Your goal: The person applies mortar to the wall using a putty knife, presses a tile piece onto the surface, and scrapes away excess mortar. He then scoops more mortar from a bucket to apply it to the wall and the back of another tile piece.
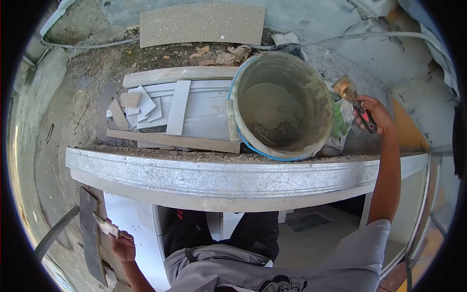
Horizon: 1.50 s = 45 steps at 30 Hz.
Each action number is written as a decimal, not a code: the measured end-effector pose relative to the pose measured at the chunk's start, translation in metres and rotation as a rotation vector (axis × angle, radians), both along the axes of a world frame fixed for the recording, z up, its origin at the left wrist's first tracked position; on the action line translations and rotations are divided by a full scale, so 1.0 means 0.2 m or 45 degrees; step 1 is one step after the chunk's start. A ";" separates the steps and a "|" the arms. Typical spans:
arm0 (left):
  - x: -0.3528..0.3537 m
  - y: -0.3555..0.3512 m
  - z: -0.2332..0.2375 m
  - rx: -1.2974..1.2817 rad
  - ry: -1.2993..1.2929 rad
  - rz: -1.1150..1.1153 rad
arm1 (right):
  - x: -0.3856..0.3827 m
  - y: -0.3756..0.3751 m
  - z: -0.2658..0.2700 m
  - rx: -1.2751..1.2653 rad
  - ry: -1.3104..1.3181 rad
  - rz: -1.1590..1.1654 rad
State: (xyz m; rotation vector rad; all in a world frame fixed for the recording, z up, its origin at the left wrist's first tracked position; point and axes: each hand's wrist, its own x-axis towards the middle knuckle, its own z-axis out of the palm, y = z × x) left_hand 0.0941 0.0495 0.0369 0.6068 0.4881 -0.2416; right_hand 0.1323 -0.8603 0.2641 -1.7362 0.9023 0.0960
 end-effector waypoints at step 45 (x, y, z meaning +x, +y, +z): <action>-0.16 0.20 -0.36 0.300 -0.126 0.258 | 0.91 4.01 -0.48 -0.820 -0.066 1.797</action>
